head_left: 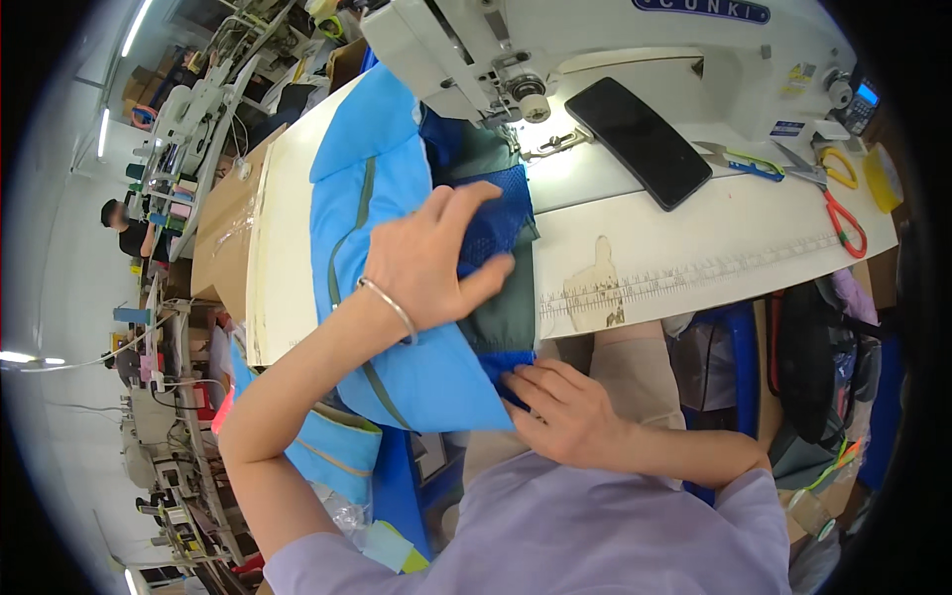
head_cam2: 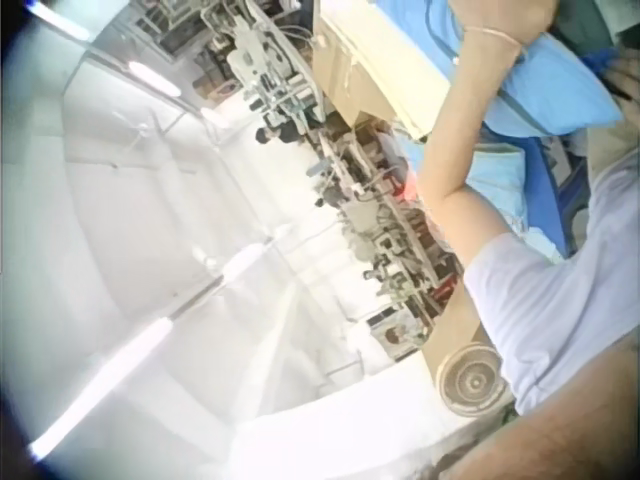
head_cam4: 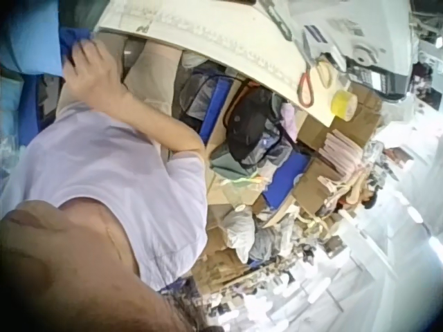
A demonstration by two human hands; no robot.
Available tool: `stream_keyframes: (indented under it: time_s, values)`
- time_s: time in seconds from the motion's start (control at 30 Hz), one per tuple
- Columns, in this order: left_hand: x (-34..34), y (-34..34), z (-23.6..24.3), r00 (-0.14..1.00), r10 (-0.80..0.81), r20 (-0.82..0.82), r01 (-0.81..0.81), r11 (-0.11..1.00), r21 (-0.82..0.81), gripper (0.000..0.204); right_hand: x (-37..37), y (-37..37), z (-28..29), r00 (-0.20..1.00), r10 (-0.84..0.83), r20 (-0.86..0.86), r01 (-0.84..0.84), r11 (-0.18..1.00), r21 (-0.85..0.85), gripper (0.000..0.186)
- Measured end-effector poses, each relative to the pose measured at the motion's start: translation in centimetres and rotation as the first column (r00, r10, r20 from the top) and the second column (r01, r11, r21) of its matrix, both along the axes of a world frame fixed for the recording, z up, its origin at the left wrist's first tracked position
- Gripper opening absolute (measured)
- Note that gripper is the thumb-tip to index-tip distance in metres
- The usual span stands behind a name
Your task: The person sews a blue and green fabric bag using an industrial sewing machine. They align the edges of the bag, guide the fabric under the needle, and sew along the seams. The person frequently adjusts the bag's position and flips it to sew different sections.
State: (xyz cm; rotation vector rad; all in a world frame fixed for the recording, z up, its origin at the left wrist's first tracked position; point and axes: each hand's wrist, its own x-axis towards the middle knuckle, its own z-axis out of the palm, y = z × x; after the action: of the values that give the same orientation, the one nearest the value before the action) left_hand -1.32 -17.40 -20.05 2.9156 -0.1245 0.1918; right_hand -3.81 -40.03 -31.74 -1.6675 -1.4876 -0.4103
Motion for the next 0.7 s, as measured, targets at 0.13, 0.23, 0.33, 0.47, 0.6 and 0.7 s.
stream_keyframes:
  time_s: [0.13,0.23,0.33,0.47,0.6,0.7]
  values:
    - [-0.9,-0.1,0.7,0.980,-0.079,-0.183,0.121,0.965,0.232,0.085,-0.2,-0.1,-0.4,1.000,-0.015,-0.004,0.016,1.000,0.019,0.028]
    - [-1.4,-0.2,0.7,0.990,-0.034,-0.137,0.077,0.943,0.324,0.082,0.0,-0.2,0.7,1.000,0.012,-0.023,-0.012,1.000,0.016,0.026]
    - [-1.2,-0.3,2.0,0.993,-0.081,0.080,0.060,0.968,0.244,0.072,-0.3,-0.1,1.6,1.000,0.006,-0.015,-0.005,0.999,0.044,0.026]
    - [-1.2,-0.4,2.6,0.844,-0.453,0.287,0.344,0.868,0.358,0.052,-0.5,-0.1,3.7,0.997,0.047,0.061,-0.050,0.998,0.045,0.029]
    - [-2.7,-0.5,2.7,0.940,-0.335,0.062,0.333,0.942,0.043,0.042,0.1,-0.2,6.0,0.990,0.101,0.104,-0.099,0.995,-0.019,0.027]
    - [-3.4,-0.4,2.4,0.995,-0.099,0.019,0.101,0.986,-0.132,0.038,0.2,0.6,6.9,0.976,0.122,0.182,-0.126,0.992,0.012,0.032]
